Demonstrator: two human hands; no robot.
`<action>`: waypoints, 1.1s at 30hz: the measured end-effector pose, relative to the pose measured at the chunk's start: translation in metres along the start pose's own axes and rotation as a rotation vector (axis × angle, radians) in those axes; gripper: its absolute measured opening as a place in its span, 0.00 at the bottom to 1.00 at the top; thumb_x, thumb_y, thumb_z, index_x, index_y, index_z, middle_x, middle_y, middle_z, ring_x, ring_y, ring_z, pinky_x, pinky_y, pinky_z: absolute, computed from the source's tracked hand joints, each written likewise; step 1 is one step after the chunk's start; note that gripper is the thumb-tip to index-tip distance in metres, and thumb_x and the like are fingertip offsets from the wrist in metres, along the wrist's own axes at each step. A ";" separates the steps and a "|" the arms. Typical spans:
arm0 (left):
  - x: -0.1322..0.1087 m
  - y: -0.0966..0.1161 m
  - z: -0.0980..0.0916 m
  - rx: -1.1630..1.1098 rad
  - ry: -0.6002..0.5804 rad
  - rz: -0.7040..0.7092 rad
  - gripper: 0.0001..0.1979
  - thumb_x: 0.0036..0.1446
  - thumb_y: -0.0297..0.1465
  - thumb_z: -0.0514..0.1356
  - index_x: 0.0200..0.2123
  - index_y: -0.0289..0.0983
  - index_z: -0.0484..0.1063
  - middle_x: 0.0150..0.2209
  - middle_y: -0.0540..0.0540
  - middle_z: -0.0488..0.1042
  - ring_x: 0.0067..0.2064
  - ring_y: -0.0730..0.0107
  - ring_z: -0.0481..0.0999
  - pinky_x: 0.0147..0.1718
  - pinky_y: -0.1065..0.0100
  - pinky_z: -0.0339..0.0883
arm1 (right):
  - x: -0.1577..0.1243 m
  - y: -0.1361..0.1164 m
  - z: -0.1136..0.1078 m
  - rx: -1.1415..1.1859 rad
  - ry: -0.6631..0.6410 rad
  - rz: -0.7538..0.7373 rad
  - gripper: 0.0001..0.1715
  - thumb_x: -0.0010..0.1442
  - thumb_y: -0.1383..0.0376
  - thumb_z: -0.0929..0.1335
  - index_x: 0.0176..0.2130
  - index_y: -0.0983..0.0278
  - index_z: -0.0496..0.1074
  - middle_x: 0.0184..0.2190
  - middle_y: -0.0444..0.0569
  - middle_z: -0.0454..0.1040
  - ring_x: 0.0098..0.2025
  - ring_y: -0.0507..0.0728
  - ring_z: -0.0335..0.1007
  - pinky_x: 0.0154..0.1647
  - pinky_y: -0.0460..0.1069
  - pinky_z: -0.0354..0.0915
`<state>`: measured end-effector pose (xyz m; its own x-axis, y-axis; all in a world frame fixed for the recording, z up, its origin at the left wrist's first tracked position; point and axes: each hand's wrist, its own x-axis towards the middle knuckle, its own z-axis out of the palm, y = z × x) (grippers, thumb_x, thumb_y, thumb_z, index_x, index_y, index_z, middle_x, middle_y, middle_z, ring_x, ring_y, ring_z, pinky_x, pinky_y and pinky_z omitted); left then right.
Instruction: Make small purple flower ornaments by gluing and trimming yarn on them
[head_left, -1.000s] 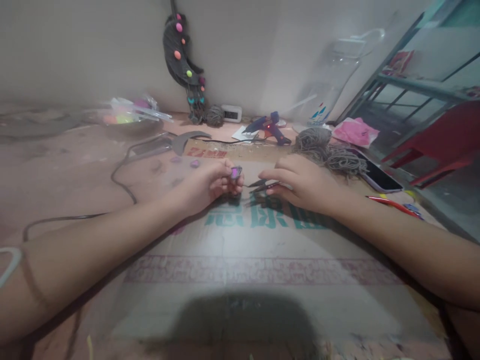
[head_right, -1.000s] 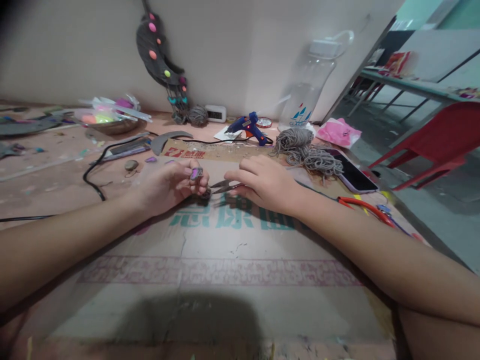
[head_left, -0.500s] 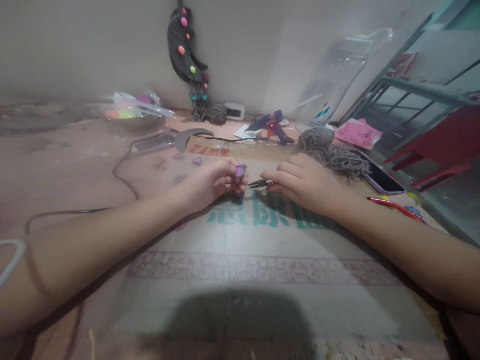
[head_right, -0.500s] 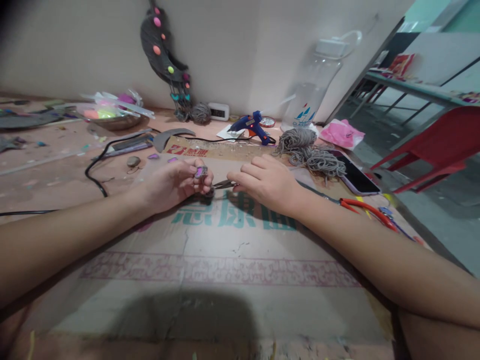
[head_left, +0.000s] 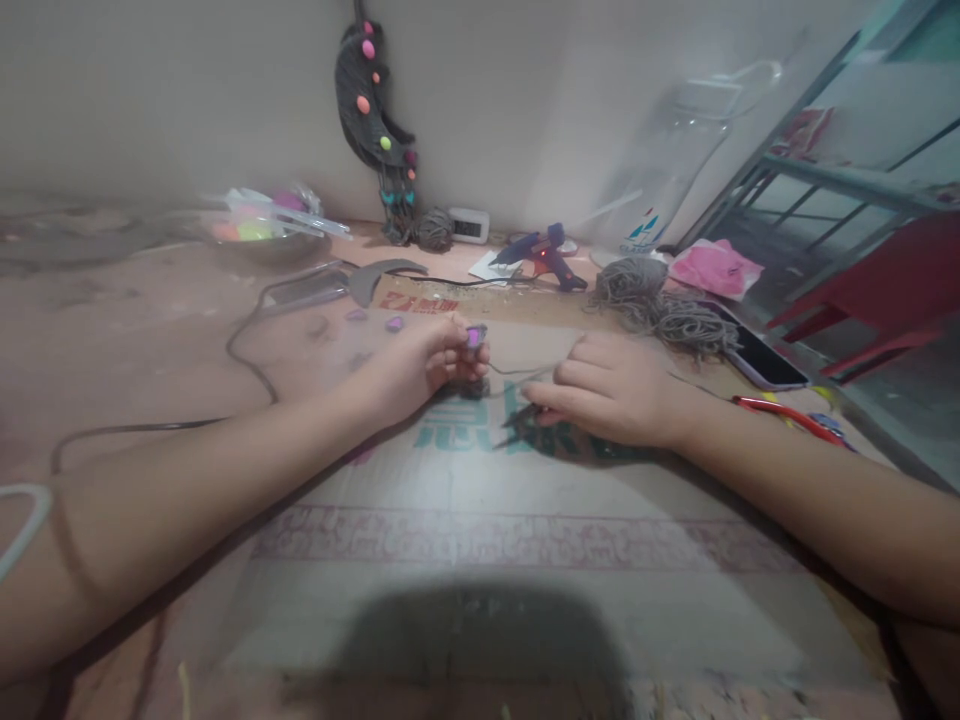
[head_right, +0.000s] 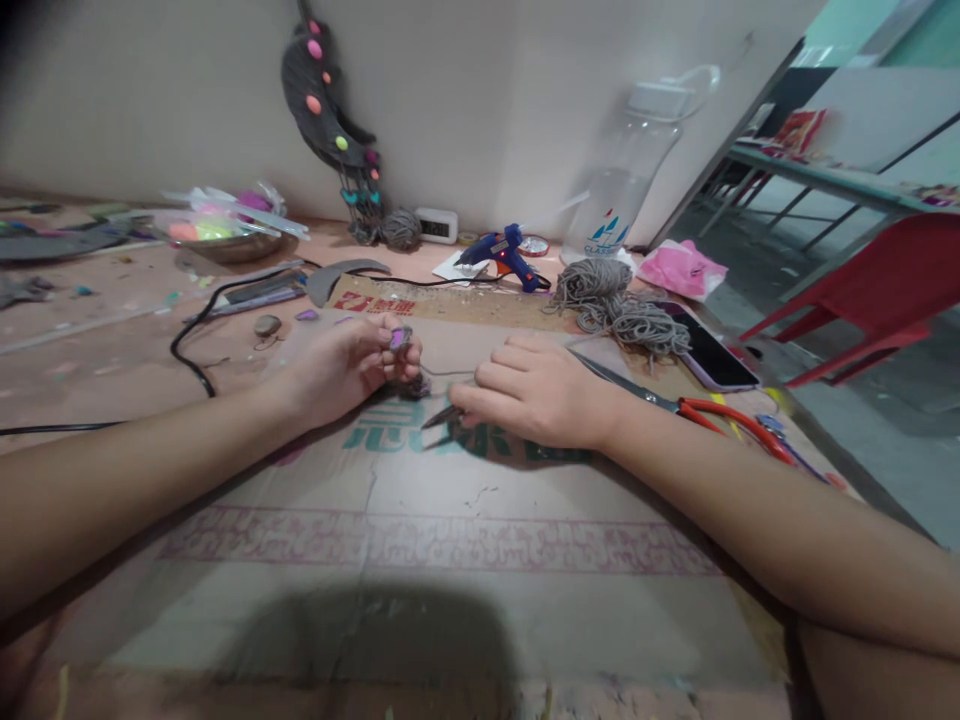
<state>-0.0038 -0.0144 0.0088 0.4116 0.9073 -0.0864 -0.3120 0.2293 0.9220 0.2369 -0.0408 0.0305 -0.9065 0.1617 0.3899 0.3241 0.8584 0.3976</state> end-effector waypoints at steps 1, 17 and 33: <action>0.002 -0.001 -0.001 -0.001 0.023 0.022 0.04 0.43 0.29 0.61 0.24 0.36 0.67 0.26 0.48 0.73 0.29 0.70 0.72 0.34 0.65 0.68 | -0.001 -0.001 -0.003 0.033 0.012 -0.020 0.12 0.69 0.58 0.63 0.46 0.58 0.74 0.23 0.43 0.69 0.27 0.54 0.61 0.30 0.51 0.54; -0.016 -0.004 0.003 0.522 -0.081 0.266 0.06 0.58 0.32 0.60 0.29 0.38 0.68 0.28 0.50 0.75 0.32 0.69 0.75 0.36 0.66 0.67 | 0.001 0.000 0.012 0.065 0.109 0.438 0.24 0.71 0.53 0.58 0.48 0.65 0.74 0.29 0.51 0.73 0.33 0.58 0.67 0.33 0.51 0.59; -0.014 -0.011 -0.003 0.635 -0.116 0.267 0.06 0.60 0.34 0.59 0.33 0.38 0.68 0.30 0.49 0.75 0.33 0.68 0.75 0.35 0.65 0.67 | 0.003 -0.002 0.012 -0.013 0.090 0.360 0.21 0.71 0.56 0.60 0.46 0.66 0.75 0.27 0.49 0.73 0.31 0.56 0.66 0.34 0.50 0.59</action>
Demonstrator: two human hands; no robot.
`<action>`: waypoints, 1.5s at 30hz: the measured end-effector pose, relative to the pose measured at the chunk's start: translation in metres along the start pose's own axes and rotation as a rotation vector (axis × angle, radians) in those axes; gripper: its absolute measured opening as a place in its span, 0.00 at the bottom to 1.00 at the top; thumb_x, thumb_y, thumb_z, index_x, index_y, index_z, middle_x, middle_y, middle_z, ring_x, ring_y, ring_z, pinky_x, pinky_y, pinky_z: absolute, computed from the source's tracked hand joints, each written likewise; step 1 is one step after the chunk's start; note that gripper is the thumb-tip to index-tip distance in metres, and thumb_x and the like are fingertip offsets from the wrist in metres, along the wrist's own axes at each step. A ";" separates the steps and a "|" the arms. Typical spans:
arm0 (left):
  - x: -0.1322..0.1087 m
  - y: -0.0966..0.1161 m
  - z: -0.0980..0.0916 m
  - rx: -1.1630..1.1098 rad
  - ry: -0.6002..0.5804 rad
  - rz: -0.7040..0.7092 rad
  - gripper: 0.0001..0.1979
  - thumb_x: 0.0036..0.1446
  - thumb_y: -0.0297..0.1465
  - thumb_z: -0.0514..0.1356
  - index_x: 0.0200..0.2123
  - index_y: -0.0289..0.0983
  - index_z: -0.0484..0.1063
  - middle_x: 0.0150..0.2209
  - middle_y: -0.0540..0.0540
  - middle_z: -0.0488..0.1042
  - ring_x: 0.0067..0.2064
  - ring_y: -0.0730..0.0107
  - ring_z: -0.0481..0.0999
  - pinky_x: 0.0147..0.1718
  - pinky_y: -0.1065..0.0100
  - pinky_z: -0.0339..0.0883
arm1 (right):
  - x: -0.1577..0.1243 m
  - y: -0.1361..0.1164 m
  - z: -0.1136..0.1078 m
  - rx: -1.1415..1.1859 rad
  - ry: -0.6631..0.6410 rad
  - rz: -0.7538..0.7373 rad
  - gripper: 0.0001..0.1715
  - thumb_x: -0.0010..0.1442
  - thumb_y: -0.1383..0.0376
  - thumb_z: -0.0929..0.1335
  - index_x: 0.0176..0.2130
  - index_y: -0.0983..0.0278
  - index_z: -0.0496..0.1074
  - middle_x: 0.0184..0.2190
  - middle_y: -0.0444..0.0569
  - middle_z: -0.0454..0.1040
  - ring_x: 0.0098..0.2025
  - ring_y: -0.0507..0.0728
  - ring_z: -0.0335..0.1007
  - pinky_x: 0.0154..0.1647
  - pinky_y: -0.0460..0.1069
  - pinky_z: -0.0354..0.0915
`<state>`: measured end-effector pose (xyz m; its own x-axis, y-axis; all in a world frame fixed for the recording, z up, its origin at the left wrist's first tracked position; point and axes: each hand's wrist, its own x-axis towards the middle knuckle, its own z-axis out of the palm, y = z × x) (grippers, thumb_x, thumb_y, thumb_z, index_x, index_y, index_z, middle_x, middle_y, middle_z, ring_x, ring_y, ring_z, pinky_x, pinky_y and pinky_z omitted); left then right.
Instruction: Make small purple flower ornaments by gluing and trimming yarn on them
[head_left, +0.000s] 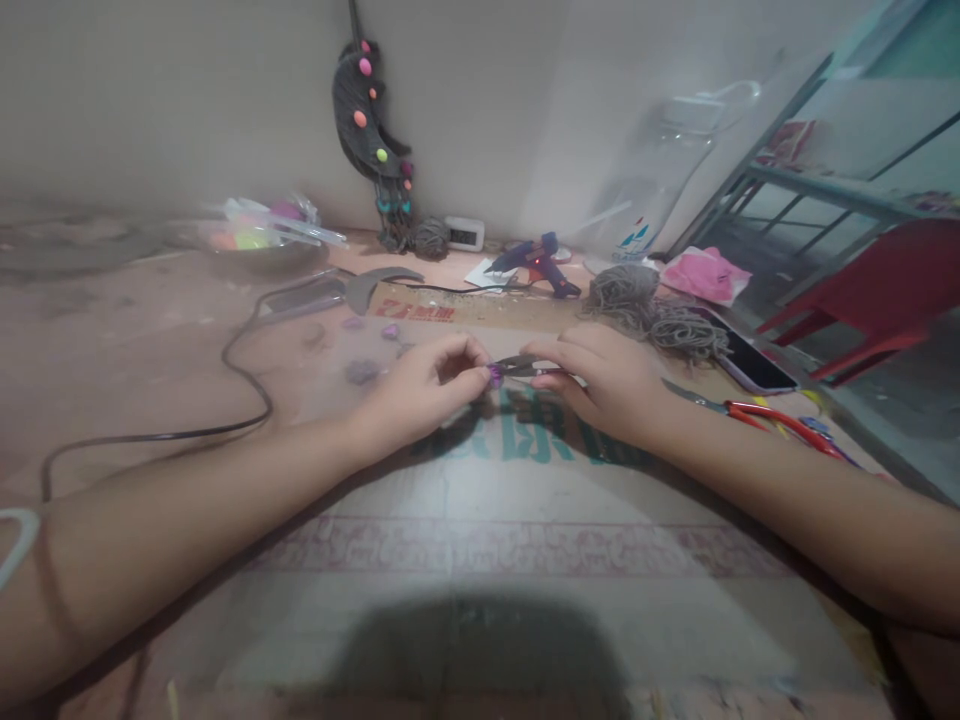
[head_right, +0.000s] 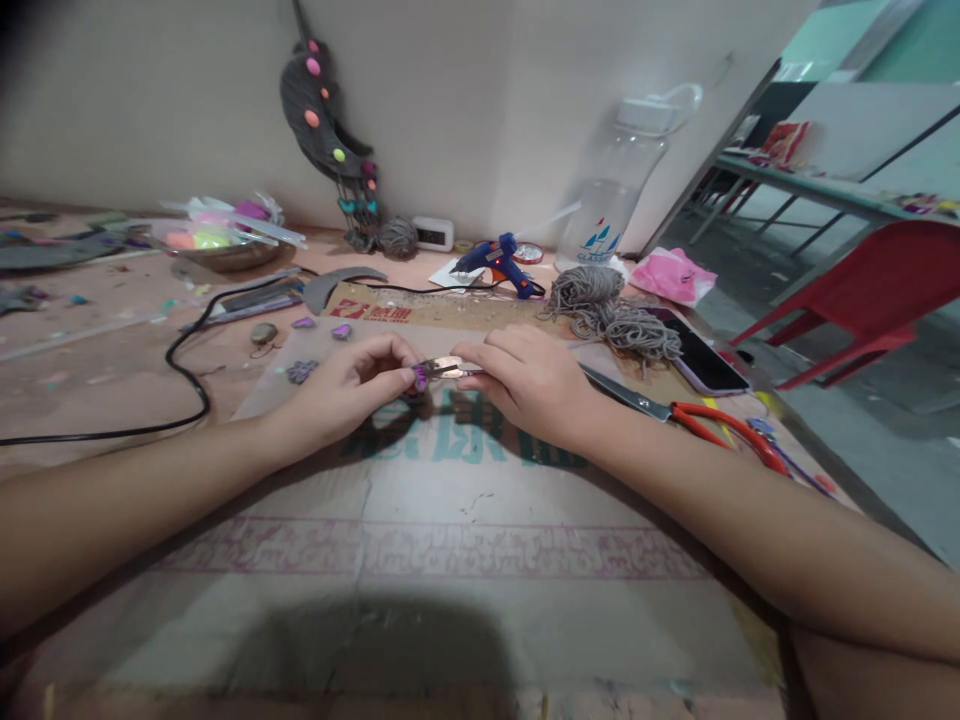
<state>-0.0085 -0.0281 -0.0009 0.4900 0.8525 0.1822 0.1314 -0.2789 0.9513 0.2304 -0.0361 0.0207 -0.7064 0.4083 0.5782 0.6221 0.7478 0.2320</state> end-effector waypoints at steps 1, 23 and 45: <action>0.000 0.000 0.000 0.004 0.003 0.001 0.06 0.60 0.34 0.59 0.32 0.38 0.68 0.30 0.49 0.75 0.33 0.68 0.75 0.35 0.65 0.67 | 0.000 0.000 0.000 0.001 0.003 0.000 0.21 0.71 0.56 0.60 0.46 0.66 0.75 0.27 0.50 0.73 0.31 0.56 0.66 0.34 0.50 0.59; 0.000 -0.001 0.002 -0.034 -0.022 -0.021 0.06 0.60 0.33 0.58 0.32 0.39 0.66 0.30 0.49 0.77 0.33 0.68 0.76 0.36 0.64 0.69 | -0.001 -0.002 -0.006 0.216 0.041 0.252 0.19 0.71 0.59 0.60 0.46 0.62 0.76 0.37 0.52 0.80 0.39 0.58 0.76 0.42 0.52 0.67; -0.004 0.005 -0.003 0.620 0.063 0.470 0.04 0.62 0.31 0.57 0.37 0.39 0.71 0.46 0.45 0.72 0.50 0.64 0.73 0.53 0.59 0.65 | 0.023 -0.003 -0.036 0.623 -0.242 0.559 0.22 0.62 0.63 0.67 0.56 0.61 0.73 0.48 0.51 0.78 0.32 0.54 0.73 0.36 0.52 0.71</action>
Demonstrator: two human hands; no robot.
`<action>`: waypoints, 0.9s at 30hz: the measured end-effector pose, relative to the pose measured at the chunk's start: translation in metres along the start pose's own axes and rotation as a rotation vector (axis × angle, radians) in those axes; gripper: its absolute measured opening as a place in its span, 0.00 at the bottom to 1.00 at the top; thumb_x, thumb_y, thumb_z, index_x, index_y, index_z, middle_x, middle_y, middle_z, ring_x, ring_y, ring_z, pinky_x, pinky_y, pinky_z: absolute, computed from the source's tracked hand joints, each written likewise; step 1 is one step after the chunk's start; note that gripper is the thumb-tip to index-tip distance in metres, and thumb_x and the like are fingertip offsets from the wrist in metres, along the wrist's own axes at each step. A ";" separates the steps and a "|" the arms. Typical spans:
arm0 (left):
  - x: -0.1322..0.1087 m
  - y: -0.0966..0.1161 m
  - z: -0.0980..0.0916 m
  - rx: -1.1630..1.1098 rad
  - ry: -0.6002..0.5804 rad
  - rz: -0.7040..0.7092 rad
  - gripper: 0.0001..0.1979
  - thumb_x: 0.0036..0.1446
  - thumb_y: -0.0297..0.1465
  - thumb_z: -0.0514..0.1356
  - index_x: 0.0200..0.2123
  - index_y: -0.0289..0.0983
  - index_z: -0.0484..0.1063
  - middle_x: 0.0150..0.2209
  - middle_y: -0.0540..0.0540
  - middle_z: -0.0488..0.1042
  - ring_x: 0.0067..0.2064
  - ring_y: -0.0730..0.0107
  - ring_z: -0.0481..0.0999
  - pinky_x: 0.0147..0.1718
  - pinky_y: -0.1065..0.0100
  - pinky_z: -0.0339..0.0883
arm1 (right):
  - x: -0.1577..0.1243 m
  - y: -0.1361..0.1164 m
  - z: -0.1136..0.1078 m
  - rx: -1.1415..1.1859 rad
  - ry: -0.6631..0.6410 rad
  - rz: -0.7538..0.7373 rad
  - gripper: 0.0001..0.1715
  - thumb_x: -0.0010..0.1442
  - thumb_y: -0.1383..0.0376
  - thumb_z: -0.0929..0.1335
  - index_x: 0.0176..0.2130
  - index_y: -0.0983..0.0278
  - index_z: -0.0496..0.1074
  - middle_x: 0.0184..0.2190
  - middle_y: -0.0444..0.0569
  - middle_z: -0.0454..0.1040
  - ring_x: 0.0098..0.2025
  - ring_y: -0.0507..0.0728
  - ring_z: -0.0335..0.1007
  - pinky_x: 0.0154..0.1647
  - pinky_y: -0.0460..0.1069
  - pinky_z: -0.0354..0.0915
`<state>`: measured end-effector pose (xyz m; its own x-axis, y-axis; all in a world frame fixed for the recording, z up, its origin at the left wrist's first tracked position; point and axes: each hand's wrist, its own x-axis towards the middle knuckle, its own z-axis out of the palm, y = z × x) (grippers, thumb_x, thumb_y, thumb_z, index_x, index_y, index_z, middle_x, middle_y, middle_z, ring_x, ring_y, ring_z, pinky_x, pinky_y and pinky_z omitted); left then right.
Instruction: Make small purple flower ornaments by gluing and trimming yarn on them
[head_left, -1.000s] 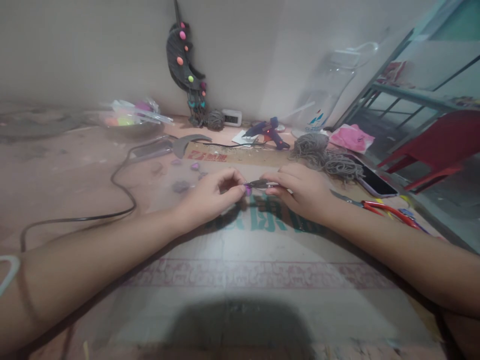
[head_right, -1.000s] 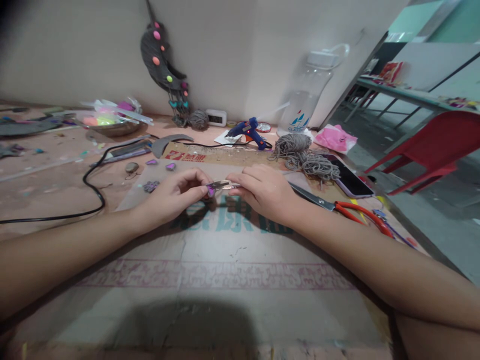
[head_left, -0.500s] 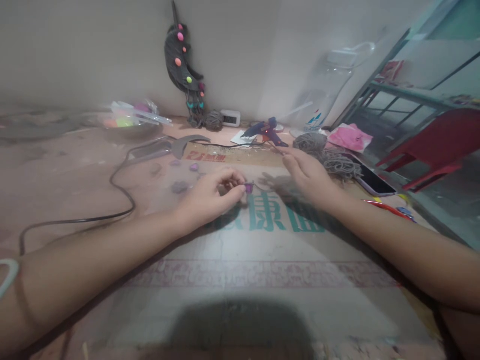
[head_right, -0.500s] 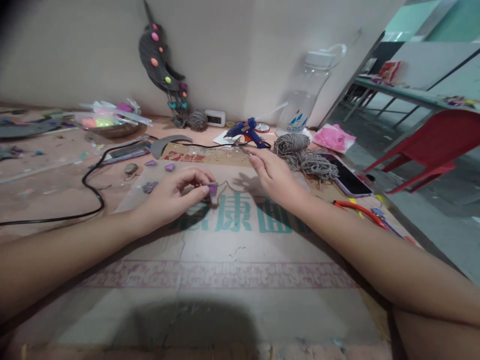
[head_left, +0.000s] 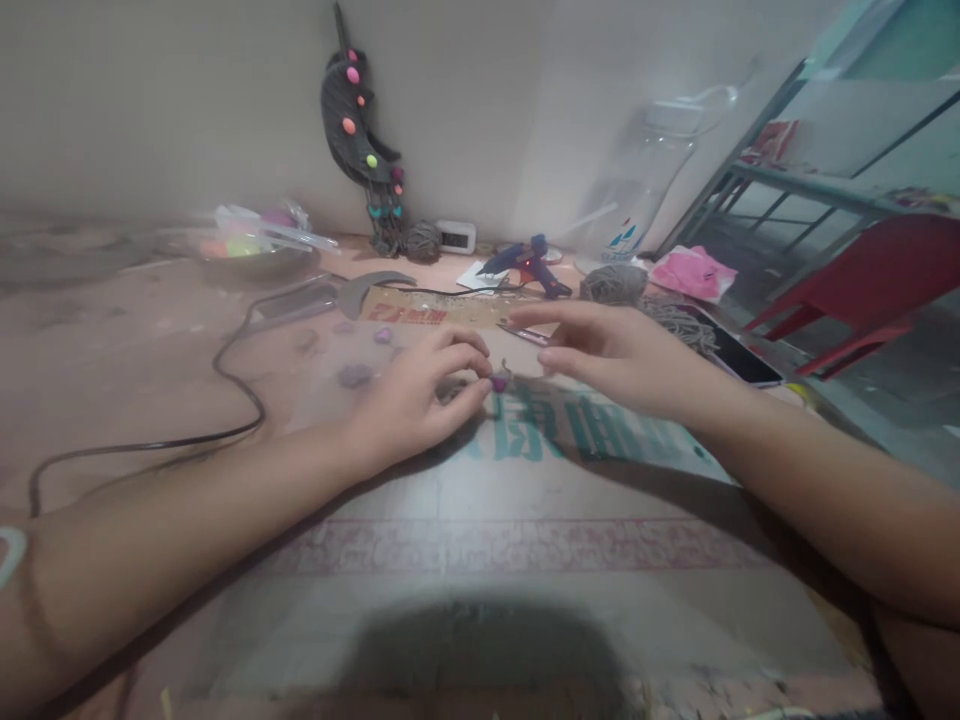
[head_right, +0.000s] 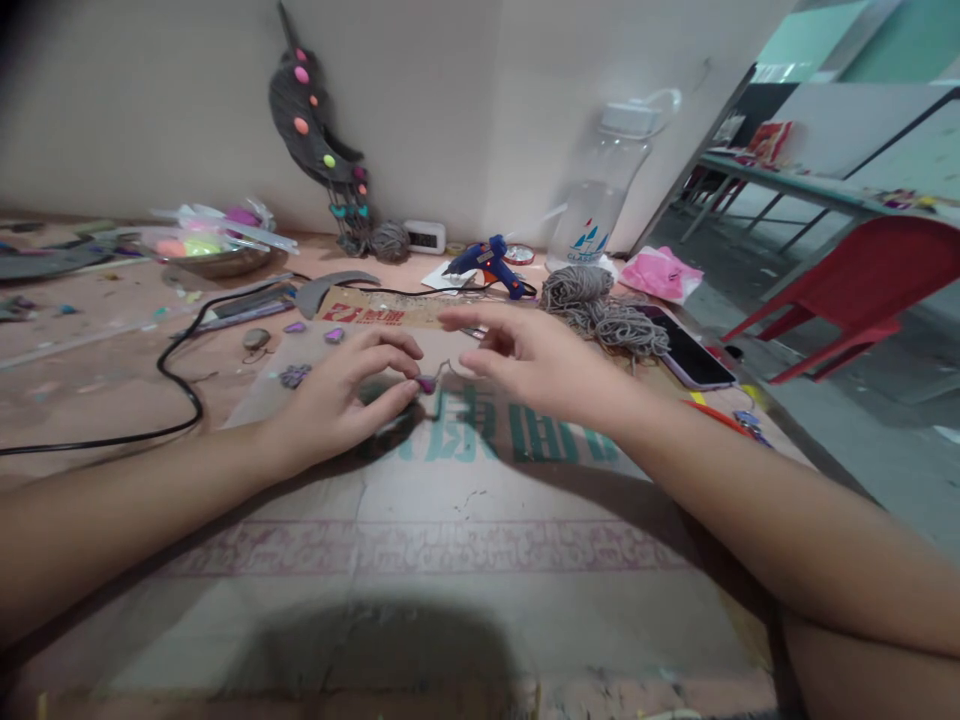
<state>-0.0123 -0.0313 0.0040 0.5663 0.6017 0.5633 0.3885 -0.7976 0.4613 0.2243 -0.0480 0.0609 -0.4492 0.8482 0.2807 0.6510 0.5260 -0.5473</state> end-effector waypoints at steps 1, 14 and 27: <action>0.000 0.001 0.000 0.018 0.006 0.016 0.04 0.62 0.31 0.57 0.36 0.39 0.71 0.46 0.44 0.72 0.50 0.63 0.72 0.53 0.59 0.65 | -0.002 -0.006 0.003 0.069 -0.023 0.002 0.23 0.63 0.64 0.66 0.57 0.61 0.72 0.50 0.52 0.78 0.30 0.52 0.72 0.33 0.50 0.70; -0.001 0.004 -0.001 0.007 0.036 0.016 0.02 0.61 0.29 0.57 0.35 0.39 0.68 0.42 0.45 0.72 0.46 0.65 0.73 0.49 0.62 0.65 | -0.013 0.008 0.040 -0.017 0.338 -0.256 0.04 0.63 0.64 0.69 0.38 0.62 0.75 0.35 0.47 0.76 0.35 0.53 0.71 0.38 0.49 0.66; 0.001 -0.001 0.000 -0.074 0.051 -0.120 0.04 0.62 0.31 0.55 0.34 0.38 0.67 0.39 0.47 0.72 0.44 0.65 0.72 0.48 0.63 0.65 | -0.011 0.015 0.044 0.136 0.342 -0.048 0.11 0.59 0.68 0.66 0.30 0.59 0.57 0.21 0.37 0.59 0.22 0.49 0.55 0.24 0.46 0.53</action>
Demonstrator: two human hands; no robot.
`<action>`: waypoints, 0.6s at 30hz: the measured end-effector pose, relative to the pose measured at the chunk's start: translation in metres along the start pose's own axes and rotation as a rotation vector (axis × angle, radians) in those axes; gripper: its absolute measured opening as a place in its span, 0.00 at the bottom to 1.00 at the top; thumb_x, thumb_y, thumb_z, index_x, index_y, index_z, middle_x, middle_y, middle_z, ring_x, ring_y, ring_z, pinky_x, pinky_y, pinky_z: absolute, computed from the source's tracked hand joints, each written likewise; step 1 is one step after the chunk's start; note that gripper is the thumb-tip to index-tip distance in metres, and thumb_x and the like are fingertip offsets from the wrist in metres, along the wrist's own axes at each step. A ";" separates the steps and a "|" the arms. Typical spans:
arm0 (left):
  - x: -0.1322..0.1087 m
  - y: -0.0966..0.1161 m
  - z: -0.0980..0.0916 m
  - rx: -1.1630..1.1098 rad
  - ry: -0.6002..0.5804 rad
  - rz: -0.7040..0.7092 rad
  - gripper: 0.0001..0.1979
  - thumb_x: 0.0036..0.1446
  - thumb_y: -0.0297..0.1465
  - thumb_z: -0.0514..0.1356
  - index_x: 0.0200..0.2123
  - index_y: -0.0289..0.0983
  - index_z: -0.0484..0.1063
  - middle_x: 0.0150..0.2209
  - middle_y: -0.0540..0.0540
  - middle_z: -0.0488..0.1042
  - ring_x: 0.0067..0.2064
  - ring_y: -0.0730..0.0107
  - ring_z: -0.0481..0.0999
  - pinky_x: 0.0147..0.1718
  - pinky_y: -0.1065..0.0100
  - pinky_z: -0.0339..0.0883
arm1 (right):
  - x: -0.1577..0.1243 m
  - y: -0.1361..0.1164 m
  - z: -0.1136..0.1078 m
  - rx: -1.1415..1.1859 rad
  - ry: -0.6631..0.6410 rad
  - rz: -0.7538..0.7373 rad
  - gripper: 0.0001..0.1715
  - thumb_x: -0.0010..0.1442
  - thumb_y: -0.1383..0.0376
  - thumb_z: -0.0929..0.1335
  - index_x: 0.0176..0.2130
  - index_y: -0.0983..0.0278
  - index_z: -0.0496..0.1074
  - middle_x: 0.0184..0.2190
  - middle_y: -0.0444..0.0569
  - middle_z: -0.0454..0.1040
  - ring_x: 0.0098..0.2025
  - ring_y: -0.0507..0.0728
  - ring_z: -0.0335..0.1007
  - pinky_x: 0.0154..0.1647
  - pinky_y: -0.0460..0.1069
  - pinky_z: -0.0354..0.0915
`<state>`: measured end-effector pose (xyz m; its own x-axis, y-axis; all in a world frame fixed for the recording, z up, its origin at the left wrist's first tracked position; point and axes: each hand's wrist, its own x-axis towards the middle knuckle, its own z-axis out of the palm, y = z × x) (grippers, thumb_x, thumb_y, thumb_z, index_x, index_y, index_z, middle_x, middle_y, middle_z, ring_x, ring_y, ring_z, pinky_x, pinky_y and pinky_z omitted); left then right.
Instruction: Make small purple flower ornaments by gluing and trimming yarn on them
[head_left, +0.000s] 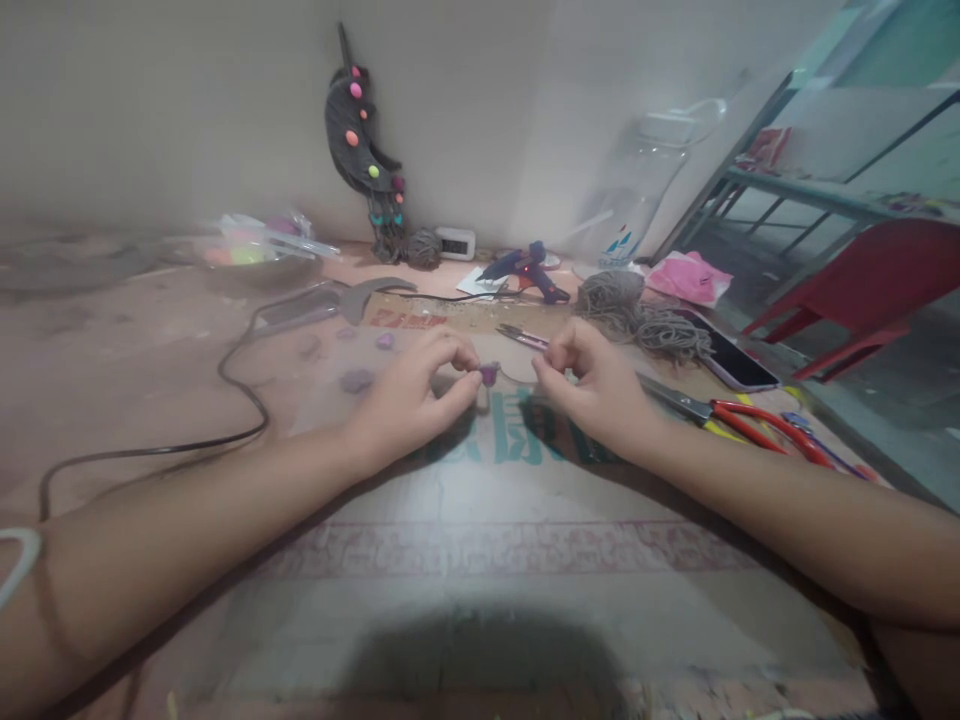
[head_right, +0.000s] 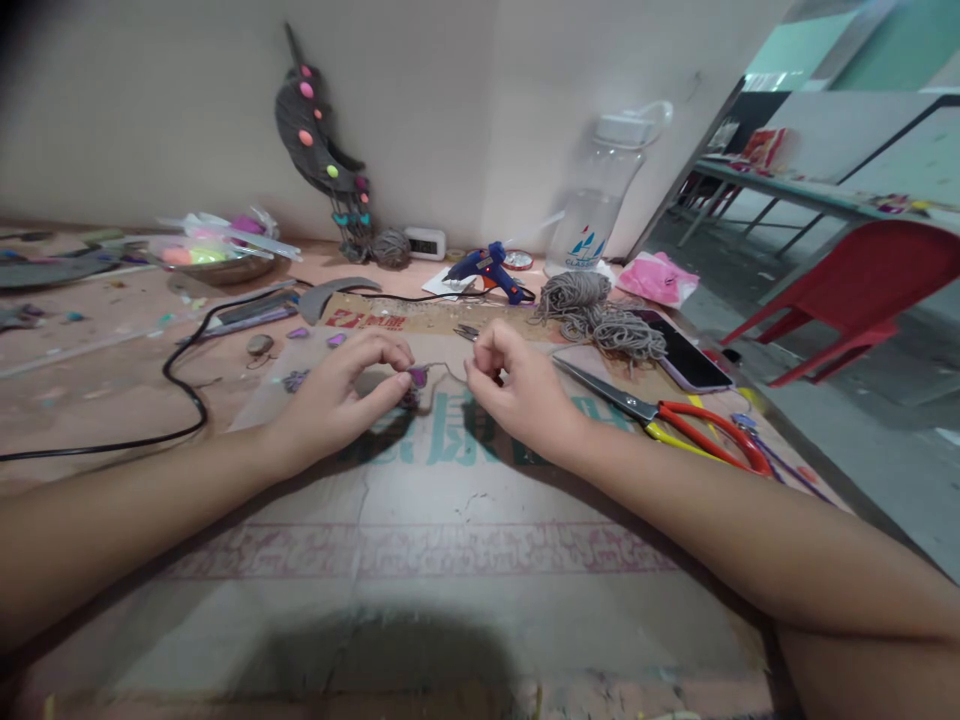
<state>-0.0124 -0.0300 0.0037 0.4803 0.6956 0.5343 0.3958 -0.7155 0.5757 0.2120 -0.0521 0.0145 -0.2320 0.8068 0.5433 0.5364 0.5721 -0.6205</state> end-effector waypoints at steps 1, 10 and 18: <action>0.000 0.000 0.000 0.000 0.002 -0.013 0.04 0.62 0.31 0.55 0.34 0.38 0.67 0.38 0.46 0.72 0.44 0.65 0.72 0.48 0.63 0.65 | 0.000 0.002 0.001 0.056 -0.040 0.052 0.07 0.61 0.67 0.66 0.35 0.59 0.60 0.20 0.36 0.60 0.21 0.49 0.55 0.23 0.46 0.53; 0.002 -0.002 0.000 -0.011 -0.012 -0.021 0.05 0.62 0.31 0.55 0.33 0.38 0.67 0.38 0.47 0.72 0.43 0.65 0.72 0.47 0.63 0.64 | 0.004 0.003 0.004 0.205 -0.092 0.209 0.15 0.63 0.57 0.67 0.30 0.61 0.61 0.19 0.39 0.68 0.21 0.49 0.63 0.25 0.46 0.59; 0.003 -0.002 0.000 -0.009 -0.047 -0.013 0.04 0.60 0.31 0.56 0.33 0.39 0.68 0.39 0.47 0.72 0.45 0.64 0.72 0.48 0.62 0.65 | 0.001 0.007 0.006 0.112 -0.064 0.123 0.07 0.62 0.63 0.66 0.41 0.63 0.72 0.29 0.44 0.74 0.31 0.52 0.69 0.32 0.47 0.64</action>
<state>-0.0124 -0.0264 0.0040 0.5111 0.7010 0.4974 0.3953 -0.7056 0.5882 0.2100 -0.0462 0.0076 -0.2232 0.8775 0.4244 0.4709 0.4783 -0.7413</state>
